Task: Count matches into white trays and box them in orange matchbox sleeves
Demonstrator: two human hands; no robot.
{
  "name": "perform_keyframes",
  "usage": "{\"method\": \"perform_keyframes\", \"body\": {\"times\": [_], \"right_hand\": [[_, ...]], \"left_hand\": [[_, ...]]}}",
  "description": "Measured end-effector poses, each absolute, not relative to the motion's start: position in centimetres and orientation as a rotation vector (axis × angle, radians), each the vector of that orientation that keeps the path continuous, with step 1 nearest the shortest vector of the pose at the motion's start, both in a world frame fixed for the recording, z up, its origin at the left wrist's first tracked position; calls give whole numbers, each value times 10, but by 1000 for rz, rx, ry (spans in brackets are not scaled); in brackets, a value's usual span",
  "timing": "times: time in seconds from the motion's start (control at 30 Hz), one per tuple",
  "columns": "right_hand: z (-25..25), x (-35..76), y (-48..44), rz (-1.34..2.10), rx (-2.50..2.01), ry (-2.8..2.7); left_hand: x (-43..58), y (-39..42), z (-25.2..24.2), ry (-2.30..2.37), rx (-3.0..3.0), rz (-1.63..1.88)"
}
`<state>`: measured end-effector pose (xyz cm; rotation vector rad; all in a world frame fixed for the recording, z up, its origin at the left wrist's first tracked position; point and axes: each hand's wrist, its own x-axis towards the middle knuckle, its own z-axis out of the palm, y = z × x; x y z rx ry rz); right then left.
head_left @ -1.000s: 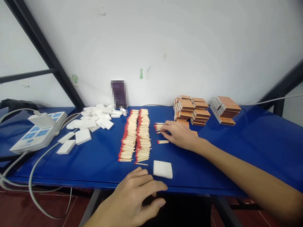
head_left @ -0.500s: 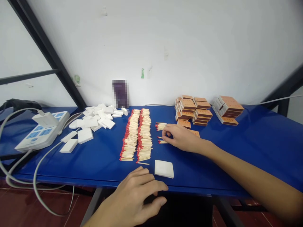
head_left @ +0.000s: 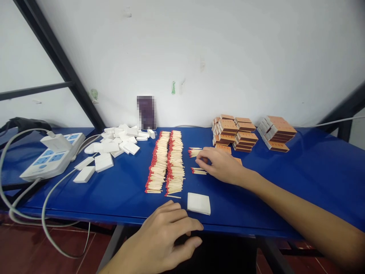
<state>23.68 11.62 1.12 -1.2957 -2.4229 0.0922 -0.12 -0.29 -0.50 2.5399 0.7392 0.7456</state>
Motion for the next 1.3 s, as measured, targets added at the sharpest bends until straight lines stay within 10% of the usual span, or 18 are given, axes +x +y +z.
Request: {"method": "perform_keyframes", "body": {"times": [1.3], "right_hand": [[7, 239, 133, 36, -1560, -2393]], "left_hand": [[-1, -1, -7, 707, 2533, 754]]}}
